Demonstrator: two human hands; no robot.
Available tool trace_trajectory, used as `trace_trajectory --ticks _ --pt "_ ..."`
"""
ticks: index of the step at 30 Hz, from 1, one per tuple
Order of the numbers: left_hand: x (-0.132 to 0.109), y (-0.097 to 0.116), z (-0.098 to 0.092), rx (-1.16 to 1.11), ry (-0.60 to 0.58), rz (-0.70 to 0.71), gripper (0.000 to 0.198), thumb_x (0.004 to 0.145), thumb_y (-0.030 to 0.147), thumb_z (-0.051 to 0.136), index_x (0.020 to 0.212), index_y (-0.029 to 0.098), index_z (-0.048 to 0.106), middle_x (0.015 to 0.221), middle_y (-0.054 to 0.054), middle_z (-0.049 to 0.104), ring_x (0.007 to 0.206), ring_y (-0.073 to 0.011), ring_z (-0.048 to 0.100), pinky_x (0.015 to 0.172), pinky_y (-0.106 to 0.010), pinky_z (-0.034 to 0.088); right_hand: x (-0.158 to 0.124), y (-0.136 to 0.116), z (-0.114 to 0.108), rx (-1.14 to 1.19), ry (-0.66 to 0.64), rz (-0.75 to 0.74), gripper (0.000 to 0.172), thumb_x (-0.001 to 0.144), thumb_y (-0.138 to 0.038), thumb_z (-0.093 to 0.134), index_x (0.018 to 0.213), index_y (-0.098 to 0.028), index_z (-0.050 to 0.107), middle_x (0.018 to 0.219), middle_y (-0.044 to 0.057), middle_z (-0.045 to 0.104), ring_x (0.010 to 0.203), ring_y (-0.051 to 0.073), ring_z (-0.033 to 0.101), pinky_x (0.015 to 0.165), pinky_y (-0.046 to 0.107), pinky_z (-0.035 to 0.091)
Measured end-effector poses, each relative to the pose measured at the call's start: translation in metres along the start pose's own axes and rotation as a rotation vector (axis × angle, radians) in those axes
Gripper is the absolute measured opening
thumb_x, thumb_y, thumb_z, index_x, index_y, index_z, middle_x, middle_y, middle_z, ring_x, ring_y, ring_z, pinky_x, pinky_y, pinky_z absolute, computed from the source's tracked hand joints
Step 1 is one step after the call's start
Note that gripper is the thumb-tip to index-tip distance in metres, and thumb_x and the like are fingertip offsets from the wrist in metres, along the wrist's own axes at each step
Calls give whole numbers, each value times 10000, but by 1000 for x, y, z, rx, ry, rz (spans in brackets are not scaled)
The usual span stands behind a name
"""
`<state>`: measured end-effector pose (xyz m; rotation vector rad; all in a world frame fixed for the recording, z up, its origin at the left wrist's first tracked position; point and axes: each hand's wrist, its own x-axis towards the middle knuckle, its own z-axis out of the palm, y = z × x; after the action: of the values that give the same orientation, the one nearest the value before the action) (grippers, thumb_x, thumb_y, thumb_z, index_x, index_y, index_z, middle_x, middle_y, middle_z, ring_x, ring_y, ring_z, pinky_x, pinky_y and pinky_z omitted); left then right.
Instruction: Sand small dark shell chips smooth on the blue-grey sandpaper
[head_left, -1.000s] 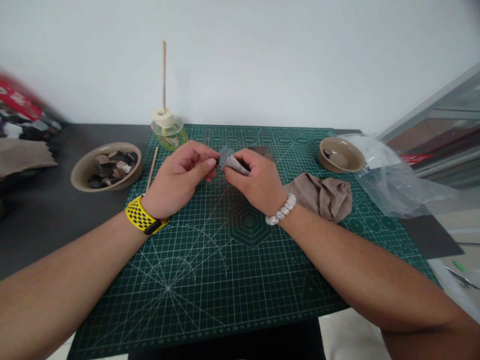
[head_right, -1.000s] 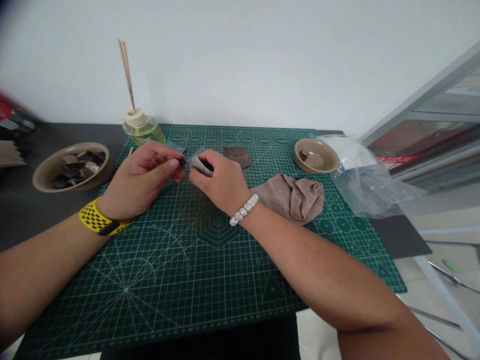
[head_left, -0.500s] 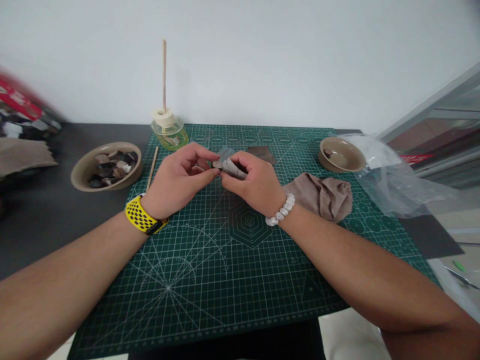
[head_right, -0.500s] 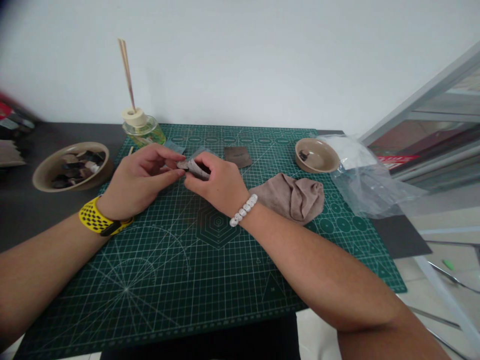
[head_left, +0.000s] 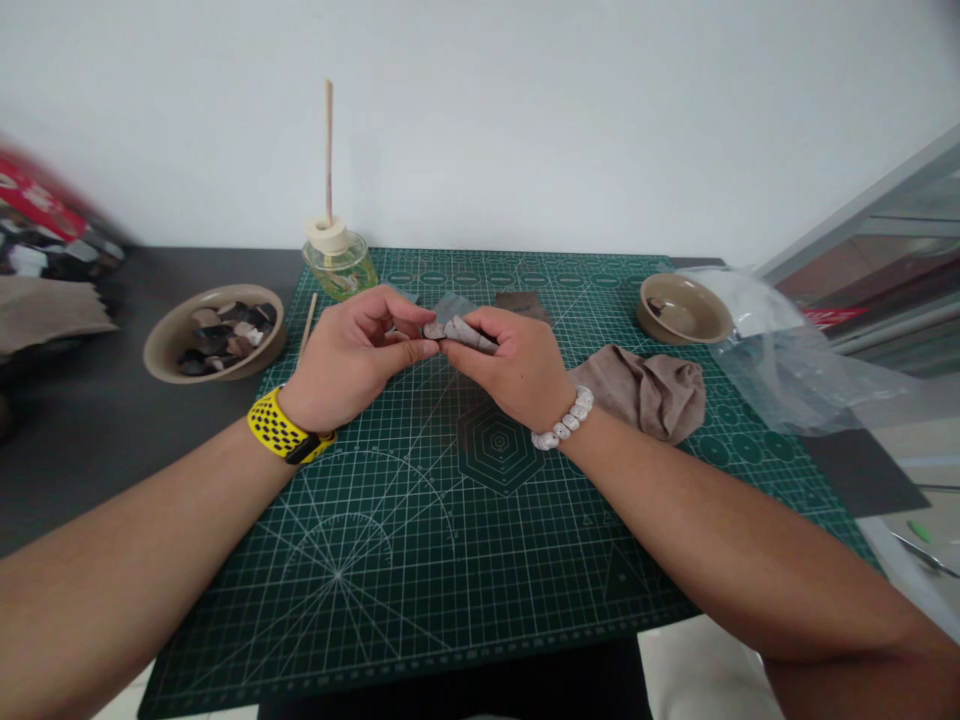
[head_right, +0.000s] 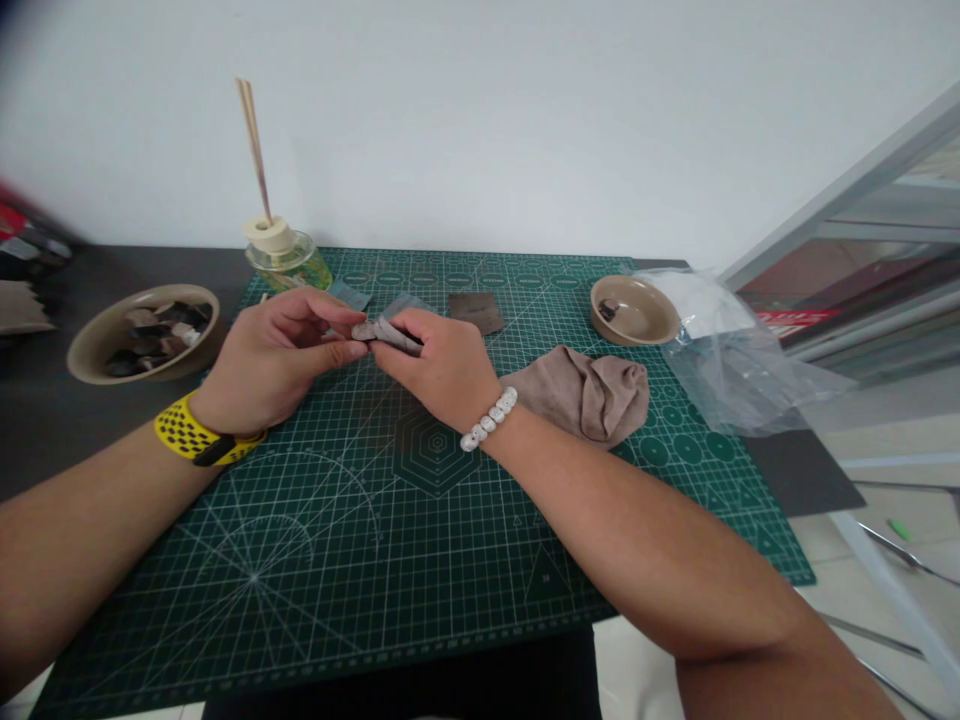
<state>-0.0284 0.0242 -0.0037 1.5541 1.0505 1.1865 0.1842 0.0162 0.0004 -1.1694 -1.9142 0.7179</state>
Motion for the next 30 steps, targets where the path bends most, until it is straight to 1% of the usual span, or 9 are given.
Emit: trace_trajectory --ticks 4,7,10,13,18,23,27,30 --pt "-1 0 1 -23 -2 8 246 703 224 963 894 257 811 825 4 760 751 -164 662 711 -307 579 0 0 0 -11 13 2 213 963 -366 770 808 -230 718 772 -30 714 724 146 593 726 291 422" --pt "-2 1 3 -55 22 -1 252 704 215 962 906 247 815 880 -3 794 800 -166 704 783 -317 607 -1 0 1 7 42 -23 232 961 -378 767 796 -232 695 777 -27 719 729 148 612 731 295 429" --pt "-3 1 3 -37 43 -1 244 711 232 967 897 265 812 910 -11 809 832 -194 725 810 -350 617 -3 0 3 49 27 -5 173 978 -369 737 871 -237 706 842 -14 753 784 165 664 763 300 464" --pt "-3 2 3 4 29 3 248 716 259 969 901 271 804 875 -13 796 803 -203 713 771 -359 599 -2 0 3 74 6 18 116 973 -348 725 933 -240 710 886 -6 768 820 176 686 783 301 487" --pt "-3 2 0 67 -6 7 249 731 265 946 930 259 797 796 4 748 710 -174 641 679 -332 532 0 2 3 26 -3 -29 141 946 -364 759 919 -232 719 889 -1 771 795 170 641 784 302 463" --pt "-3 3 1 75 -3 18 222 756 262 948 907 272 785 809 -2 735 723 -189 641 688 -353 527 1 3 1 -2 -21 -35 158 978 -356 731 890 -225 726 838 -7 750 762 163 612 757 296 434" --pt "-4 3 2 69 13 25 229 770 270 960 918 285 785 803 1 721 713 -195 631 681 -367 511 0 2 0 0 2 -57 202 977 -373 729 839 -226 715 794 -19 725 730 154 589 735 294 416" --pt "-5 2 2 70 28 29 227 776 278 965 917 290 788 773 9 699 695 -191 615 663 -365 487 0 1 0 -1 18 -53 201 975 -370 725 837 -224 723 794 -18 724 725 151 582 732 295 411"
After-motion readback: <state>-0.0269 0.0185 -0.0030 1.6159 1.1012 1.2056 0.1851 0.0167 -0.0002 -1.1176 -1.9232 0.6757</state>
